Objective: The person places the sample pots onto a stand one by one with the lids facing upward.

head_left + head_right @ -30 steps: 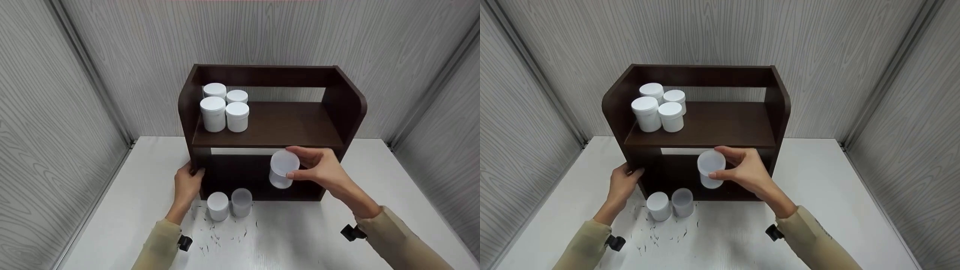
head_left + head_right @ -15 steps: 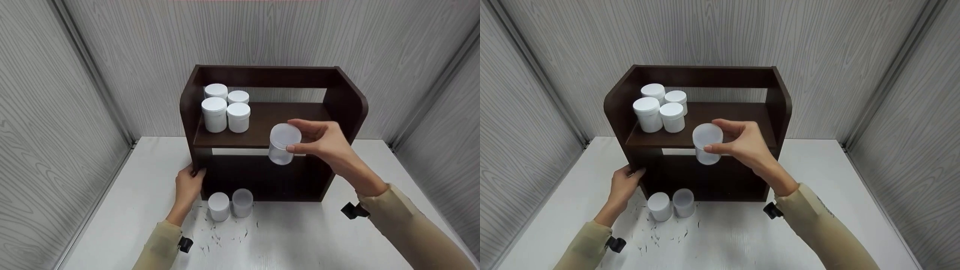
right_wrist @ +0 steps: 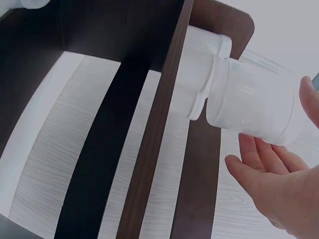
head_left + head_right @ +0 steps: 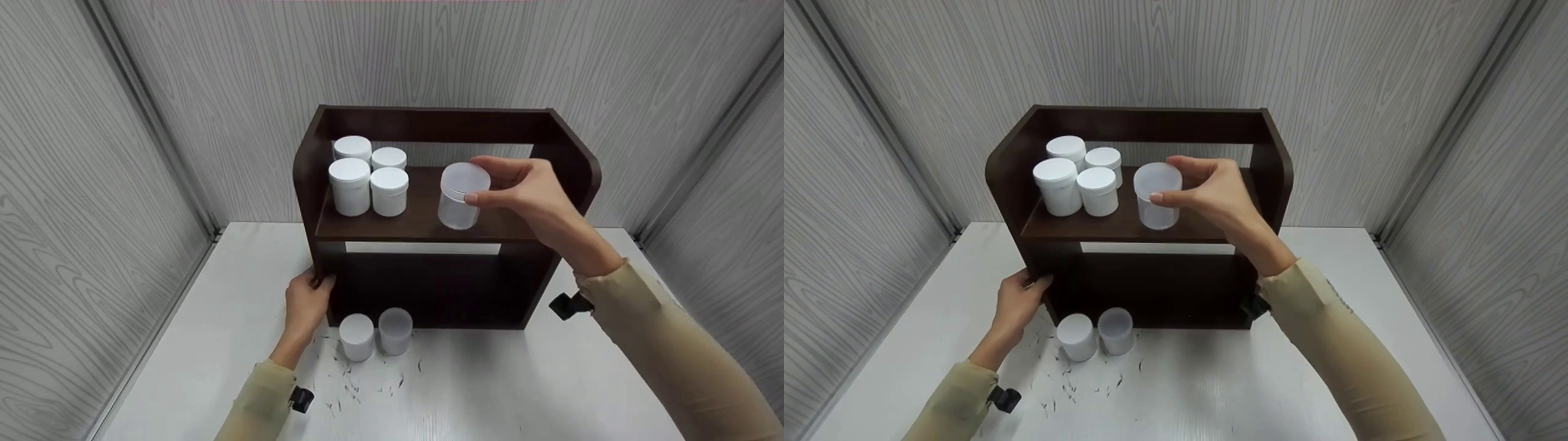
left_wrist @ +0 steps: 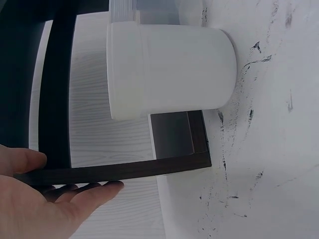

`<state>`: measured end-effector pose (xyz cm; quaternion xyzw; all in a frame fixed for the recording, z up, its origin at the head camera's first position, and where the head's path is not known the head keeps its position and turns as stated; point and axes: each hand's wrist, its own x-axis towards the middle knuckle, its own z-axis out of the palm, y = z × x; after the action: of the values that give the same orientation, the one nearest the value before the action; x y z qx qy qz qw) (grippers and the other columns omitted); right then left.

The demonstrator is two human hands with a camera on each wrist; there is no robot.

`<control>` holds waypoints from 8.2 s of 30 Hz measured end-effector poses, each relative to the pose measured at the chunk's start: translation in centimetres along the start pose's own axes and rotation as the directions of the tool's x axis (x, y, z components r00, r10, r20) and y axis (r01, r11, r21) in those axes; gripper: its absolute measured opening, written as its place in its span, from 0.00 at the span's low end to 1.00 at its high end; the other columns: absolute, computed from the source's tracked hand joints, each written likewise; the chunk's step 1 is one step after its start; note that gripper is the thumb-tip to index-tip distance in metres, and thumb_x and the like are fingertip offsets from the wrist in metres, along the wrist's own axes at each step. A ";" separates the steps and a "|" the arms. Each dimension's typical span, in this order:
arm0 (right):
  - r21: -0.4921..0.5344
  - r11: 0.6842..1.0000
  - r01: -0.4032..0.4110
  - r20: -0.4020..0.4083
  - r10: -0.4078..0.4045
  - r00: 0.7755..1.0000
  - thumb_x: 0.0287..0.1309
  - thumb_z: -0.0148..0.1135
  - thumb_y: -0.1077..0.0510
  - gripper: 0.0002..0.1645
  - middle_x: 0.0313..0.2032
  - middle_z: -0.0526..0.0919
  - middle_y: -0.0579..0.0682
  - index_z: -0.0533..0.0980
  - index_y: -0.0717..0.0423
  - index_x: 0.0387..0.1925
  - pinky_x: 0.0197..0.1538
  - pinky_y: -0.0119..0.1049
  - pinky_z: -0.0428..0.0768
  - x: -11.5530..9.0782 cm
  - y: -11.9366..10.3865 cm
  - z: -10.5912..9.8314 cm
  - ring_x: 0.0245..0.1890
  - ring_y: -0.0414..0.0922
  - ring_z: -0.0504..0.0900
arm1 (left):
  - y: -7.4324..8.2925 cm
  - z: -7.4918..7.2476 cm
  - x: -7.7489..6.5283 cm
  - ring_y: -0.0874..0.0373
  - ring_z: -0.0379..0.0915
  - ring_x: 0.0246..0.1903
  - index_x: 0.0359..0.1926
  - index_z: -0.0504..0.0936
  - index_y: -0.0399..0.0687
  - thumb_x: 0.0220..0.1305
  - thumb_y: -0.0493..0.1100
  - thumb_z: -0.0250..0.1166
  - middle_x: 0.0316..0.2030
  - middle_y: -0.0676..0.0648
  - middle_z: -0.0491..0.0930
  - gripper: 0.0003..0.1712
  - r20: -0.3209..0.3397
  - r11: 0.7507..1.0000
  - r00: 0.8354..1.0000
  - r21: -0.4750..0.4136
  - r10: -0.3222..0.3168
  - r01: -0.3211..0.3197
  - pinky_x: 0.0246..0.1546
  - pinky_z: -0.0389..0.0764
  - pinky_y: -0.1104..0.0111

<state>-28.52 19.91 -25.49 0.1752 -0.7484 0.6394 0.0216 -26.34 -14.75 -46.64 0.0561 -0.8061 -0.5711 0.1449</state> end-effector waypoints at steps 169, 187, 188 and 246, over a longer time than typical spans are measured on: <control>-0.056 0.998 0.014 0.005 -0.014 1.000 0.63 0.74 0.66 0.18 0.47 0.89 0.56 0.84 0.65 0.54 0.55 0.36 0.86 -15.1 17.9 5.2 0.49 0.54 0.88 | -0.4 0.8 0.2 0.39 0.83 0.51 0.58 0.83 0.30 0.75 0.44 0.63 0.50 0.33 0.86 0.22 -0.015 0.999 1.000 -0.033 -0.023 0.022 0.53 0.83 0.50; -0.099 0.993 -0.060 0.010 0.061 0.998 0.64 0.74 0.62 0.17 0.45 0.90 0.54 0.85 0.63 0.53 0.52 0.35 0.86 -15.1 19.5 4.8 0.47 0.49 0.88 | 0.8 0.7 0.8 0.44 0.82 0.53 0.60 0.84 0.33 0.73 0.43 0.66 0.52 0.35 0.86 0.21 -0.074 0.994 0.997 -0.109 0.011 -0.019 0.57 0.80 0.54; -0.104 0.993 -0.063 0.010 0.064 0.998 0.64 0.74 0.62 0.17 0.45 0.90 0.53 0.85 0.63 0.53 0.52 0.35 0.86 -15.0 19.6 4.8 0.47 0.49 0.88 | 0.8 0.7 0.8 0.44 0.82 0.53 0.59 0.84 0.33 0.73 0.42 0.66 0.51 0.35 0.86 0.21 -0.075 0.994 0.997 -0.109 0.010 -0.018 0.57 0.80 0.54; -0.182 0.983 0.032 0.251 0.014 0.968 0.54 0.83 0.56 0.40 0.62 0.83 0.61 0.78 0.67 0.65 0.65 0.48 0.80 -8.2 22.6 10.9 0.61 0.58 0.82 | 0.5 0.5 0.8 0.40 0.80 0.57 0.64 0.78 0.26 0.75 0.36 0.59 0.55 0.30 0.83 0.22 -0.025 0.995 1.000 -0.095 0.018 -0.020 0.61 0.80 0.51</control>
<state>-25.31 14.01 -50.98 0.2554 -0.8003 0.5398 -0.0543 -27.20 -14.29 -46.18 0.0483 -0.7767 -0.6066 0.1627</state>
